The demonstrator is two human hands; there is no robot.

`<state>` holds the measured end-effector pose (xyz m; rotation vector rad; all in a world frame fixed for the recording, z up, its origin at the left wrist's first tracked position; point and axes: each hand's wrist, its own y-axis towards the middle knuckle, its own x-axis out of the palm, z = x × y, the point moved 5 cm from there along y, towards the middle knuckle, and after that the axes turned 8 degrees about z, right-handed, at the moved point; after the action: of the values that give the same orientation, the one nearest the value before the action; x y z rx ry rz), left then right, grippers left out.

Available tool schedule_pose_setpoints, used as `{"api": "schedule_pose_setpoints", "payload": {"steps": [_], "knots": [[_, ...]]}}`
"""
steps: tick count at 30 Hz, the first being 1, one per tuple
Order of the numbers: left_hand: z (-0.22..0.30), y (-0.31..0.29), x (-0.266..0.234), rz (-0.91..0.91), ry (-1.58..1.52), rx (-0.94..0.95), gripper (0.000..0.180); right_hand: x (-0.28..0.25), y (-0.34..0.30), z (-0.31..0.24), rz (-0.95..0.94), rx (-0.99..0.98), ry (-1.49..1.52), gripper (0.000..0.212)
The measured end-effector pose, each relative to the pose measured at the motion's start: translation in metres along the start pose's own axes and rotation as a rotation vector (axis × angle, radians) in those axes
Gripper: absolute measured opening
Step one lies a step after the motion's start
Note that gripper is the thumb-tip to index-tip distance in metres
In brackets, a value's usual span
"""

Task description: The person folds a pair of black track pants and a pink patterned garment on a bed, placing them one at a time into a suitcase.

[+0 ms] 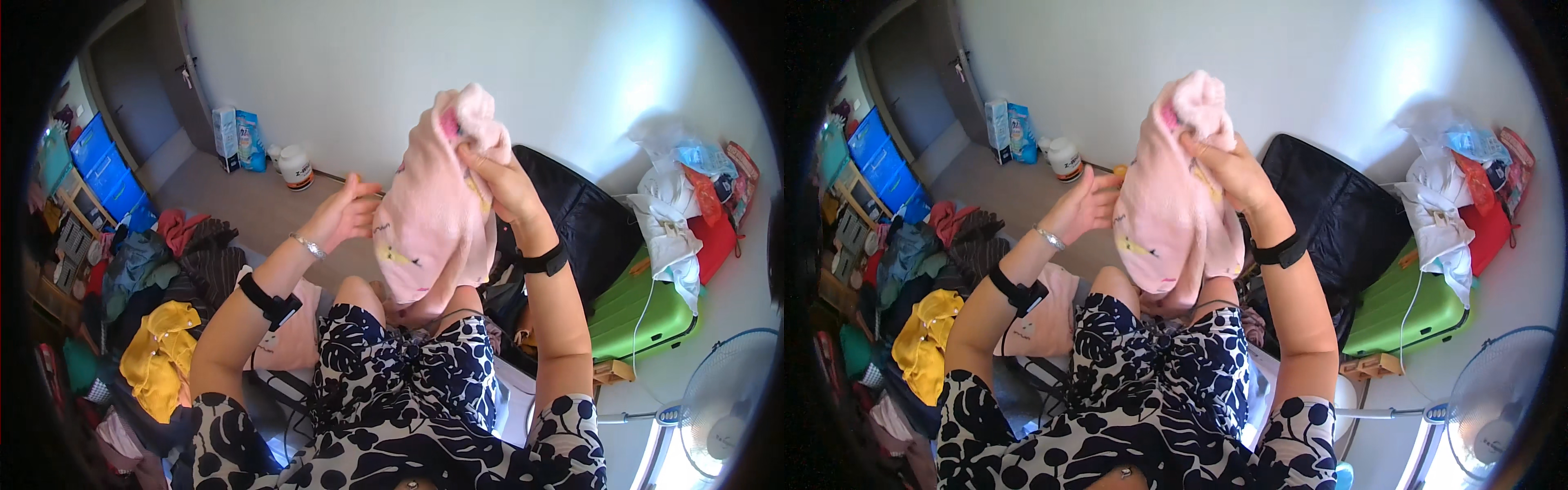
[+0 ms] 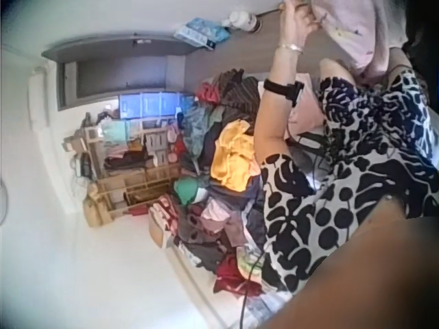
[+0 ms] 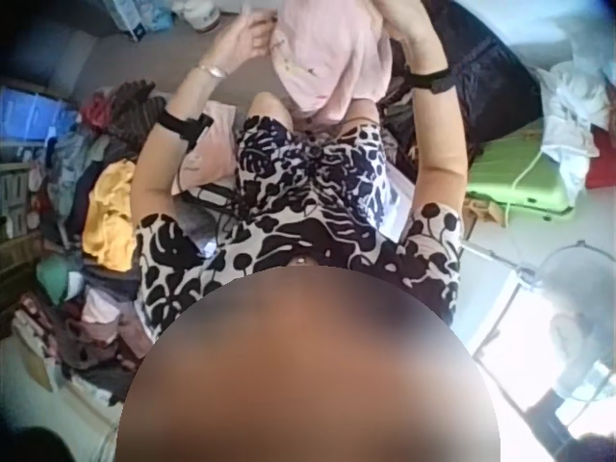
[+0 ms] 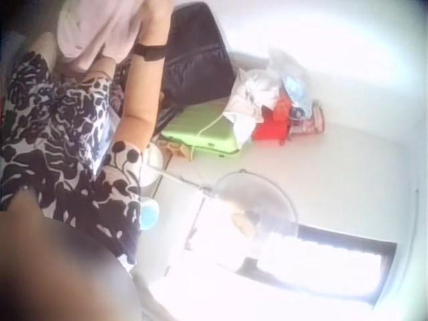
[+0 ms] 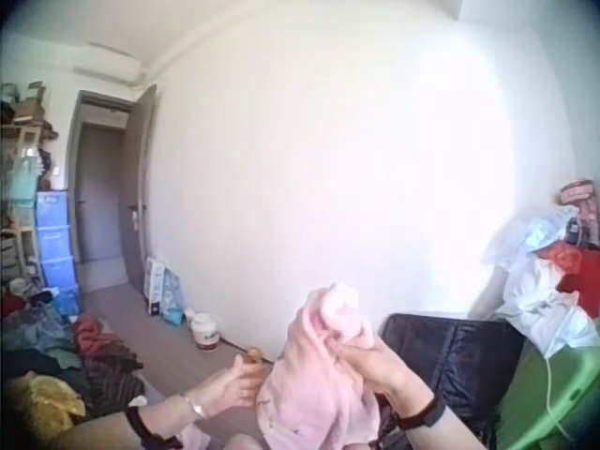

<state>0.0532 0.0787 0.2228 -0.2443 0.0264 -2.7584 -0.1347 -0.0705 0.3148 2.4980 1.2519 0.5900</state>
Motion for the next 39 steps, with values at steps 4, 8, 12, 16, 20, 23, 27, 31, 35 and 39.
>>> {"api": "schedule_pose_setpoints", "payload": {"steps": [4,8,12,16,20,23,27,31,35,39], "knots": [[0.039,-0.005,0.034,-0.161,0.017,0.119,0.083,0.024,-0.008,0.008,-0.192,0.132,0.038,0.048],[0.063,-0.011,0.054,-0.160,0.029,0.256,0.075,0.048,-0.018,0.005,-0.339,0.124,0.022,0.058],[0.066,-0.017,0.059,0.035,0.114,0.492,0.062,0.064,-0.015,0.005,-0.248,-0.027,-0.173,0.072],[0.061,-0.019,0.058,0.163,0.096,0.728,0.052,0.076,-0.012,0.007,-0.195,-0.161,-0.196,0.066],[0.067,-0.022,0.051,0.237,0.293,0.881,0.049,0.064,-0.010,-0.002,0.006,-0.326,-0.408,0.053],[0.078,-0.023,0.029,0.359,0.296,0.776,0.039,0.036,-0.005,-0.001,0.182,-0.040,-0.238,0.033],[0.106,-0.033,-0.002,0.509,0.464,0.814,0.030,0.000,-0.001,-0.013,0.338,-0.031,0.011,0.026],[0.124,-0.033,-0.017,0.624,0.544,0.805,0.027,-0.010,0.005,-0.008,0.346,0.055,0.035,0.031],[0.119,-0.028,0.003,0.519,0.294,0.672,0.028,0.010,0.008,-0.005,0.283,0.040,0.027,0.032],[0.117,-0.024,0.052,0.235,0.117,0.569,0.035,0.052,0.005,-0.015,0.085,-0.148,-0.283,0.041]]}}
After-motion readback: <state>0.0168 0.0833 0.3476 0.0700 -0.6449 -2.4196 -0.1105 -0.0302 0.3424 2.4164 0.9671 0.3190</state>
